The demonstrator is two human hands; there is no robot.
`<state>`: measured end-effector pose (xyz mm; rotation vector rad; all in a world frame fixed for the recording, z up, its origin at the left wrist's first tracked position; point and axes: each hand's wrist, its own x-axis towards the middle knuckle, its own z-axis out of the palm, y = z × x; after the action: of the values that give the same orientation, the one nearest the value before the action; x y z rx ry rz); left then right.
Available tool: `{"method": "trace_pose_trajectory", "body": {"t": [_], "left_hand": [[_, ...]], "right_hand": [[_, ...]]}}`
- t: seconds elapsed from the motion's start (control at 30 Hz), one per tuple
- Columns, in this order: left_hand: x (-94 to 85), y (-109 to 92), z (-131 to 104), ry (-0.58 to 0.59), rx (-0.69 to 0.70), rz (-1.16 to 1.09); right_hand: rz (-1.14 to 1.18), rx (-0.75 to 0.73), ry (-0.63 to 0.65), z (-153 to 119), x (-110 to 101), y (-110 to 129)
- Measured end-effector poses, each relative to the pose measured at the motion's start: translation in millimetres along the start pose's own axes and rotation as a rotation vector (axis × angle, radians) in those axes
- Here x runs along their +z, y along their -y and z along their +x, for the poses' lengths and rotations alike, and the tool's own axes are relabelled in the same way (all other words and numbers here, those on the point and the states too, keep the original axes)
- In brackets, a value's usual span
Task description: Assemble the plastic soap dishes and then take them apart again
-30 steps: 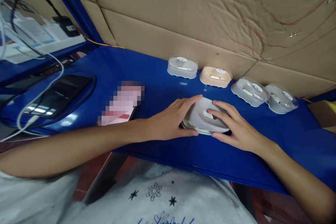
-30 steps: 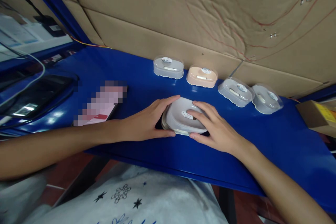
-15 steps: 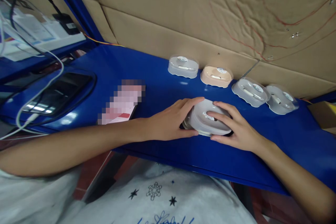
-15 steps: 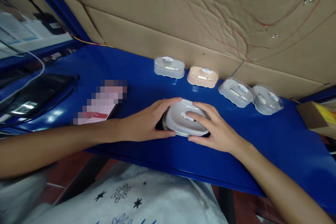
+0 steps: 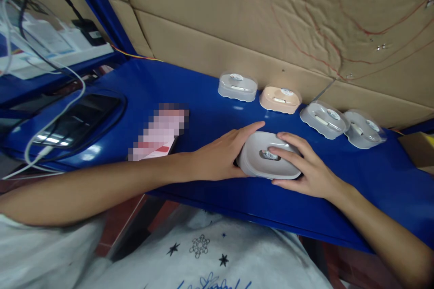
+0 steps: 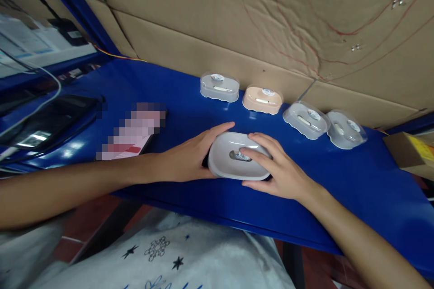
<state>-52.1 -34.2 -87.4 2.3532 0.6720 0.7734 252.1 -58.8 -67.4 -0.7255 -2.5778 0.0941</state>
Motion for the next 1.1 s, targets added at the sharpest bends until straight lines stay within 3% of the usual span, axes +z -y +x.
{"method": "trace_pose_trajectory", "body": {"t": [0.3, 0.57, 0.83, 1.0, 1.1], "left_hand": [[-0.7, -6, 0, -0.017, -0.096, 0.012], [-5.8, -9, 5, -0.023, -0.164, 0.009], [-4.4, -10, 0, 0.066, -0.147, 0.07], [-4.9, -11, 1, 0.041, -0.145, 0.063], [-6.7, -14, 3, -0.044, -0.11, 0.035]], "right_hand": [[-0.032, 0.046, -0.053, 1, -4, 1], [-0.074, 0.233, -0.271, 3, -7, 2], [-0.076, 0.417, -0.409, 0, -2, -19], [-0.067, 0.474, -0.405, -2, 2, -26], [-0.036, 0.524, -0.434, -3, 4, -30]]}}
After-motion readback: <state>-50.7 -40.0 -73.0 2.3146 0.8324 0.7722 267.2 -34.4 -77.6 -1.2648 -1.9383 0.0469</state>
